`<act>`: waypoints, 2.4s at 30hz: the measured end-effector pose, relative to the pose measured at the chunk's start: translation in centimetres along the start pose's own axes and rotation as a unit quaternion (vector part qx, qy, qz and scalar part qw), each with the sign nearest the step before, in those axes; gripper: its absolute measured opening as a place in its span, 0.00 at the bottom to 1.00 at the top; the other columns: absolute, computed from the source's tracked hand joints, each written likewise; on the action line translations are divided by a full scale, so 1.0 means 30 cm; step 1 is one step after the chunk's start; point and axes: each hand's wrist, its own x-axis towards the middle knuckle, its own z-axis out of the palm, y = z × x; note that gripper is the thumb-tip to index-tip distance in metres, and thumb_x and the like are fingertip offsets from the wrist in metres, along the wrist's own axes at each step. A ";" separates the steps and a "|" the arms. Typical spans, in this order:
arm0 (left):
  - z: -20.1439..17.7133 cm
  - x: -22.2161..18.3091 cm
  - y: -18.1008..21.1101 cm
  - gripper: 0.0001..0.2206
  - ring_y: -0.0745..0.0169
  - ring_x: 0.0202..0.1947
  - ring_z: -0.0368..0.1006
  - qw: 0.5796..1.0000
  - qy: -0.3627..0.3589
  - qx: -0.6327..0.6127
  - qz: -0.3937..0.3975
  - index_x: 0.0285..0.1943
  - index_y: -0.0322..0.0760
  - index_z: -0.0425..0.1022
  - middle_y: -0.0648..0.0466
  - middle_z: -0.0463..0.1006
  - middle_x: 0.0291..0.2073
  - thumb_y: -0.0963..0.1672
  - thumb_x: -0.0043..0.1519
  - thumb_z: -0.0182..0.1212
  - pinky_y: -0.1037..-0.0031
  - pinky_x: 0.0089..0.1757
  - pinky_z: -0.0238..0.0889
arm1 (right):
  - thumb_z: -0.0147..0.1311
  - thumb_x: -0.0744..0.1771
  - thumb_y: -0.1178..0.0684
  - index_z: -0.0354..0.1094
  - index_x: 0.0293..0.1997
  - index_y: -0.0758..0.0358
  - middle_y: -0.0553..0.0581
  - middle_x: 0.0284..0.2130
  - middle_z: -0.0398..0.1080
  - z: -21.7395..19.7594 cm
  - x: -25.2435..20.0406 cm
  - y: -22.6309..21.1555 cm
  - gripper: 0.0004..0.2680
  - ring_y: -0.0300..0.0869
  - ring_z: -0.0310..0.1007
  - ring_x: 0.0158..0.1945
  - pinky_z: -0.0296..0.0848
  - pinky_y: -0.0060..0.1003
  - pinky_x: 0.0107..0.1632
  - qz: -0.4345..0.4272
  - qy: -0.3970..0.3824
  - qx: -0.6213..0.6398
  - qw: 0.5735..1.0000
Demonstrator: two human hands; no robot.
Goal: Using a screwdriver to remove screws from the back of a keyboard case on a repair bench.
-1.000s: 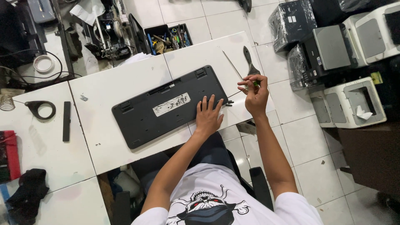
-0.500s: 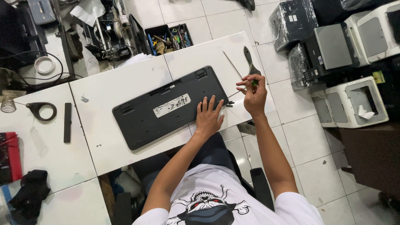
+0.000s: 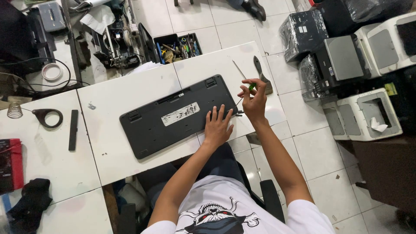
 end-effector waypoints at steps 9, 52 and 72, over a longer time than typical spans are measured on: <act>-0.003 -0.006 0.007 0.36 0.21 0.83 0.62 1.000 -0.011 0.001 -0.003 0.90 0.52 0.69 0.35 0.66 0.84 0.56 0.71 0.70 0.31 0.73 0.53 | 0.51 0.79 0.62 0.64 0.76 0.68 0.67 0.61 0.80 0.053 0.010 -0.073 0.13 0.53 0.90 0.42 0.93 0.43 0.40 -0.020 0.017 -0.022 0.999; -0.011 -0.026 -0.011 0.39 0.29 0.86 0.60 0.999 -0.038 -0.009 -0.011 0.91 0.41 0.66 0.40 0.62 0.89 0.57 0.73 0.68 0.38 0.79 0.47 | 0.81 0.70 0.61 0.83 0.63 0.61 0.56 0.42 0.77 0.028 -0.127 -0.111 0.14 0.54 0.91 0.43 0.91 0.44 0.41 -0.049 0.101 -0.038 0.993; 0.000 -0.023 -0.016 0.40 0.30 0.86 0.58 1.000 -0.024 -0.002 -0.008 0.91 0.40 0.65 0.40 0.61 0.88 0.57 0.72 0.69 0.38 0.79 0.48 | 0.76 0.71 0.69 0.71 0.48 0.68 0.59 0.42 0.79 -0.042 -0.152 -0.105 0.12 0.54 0.90 0.46 0.94 0.44 0.44 -0.126 0.058 -0.041 0.989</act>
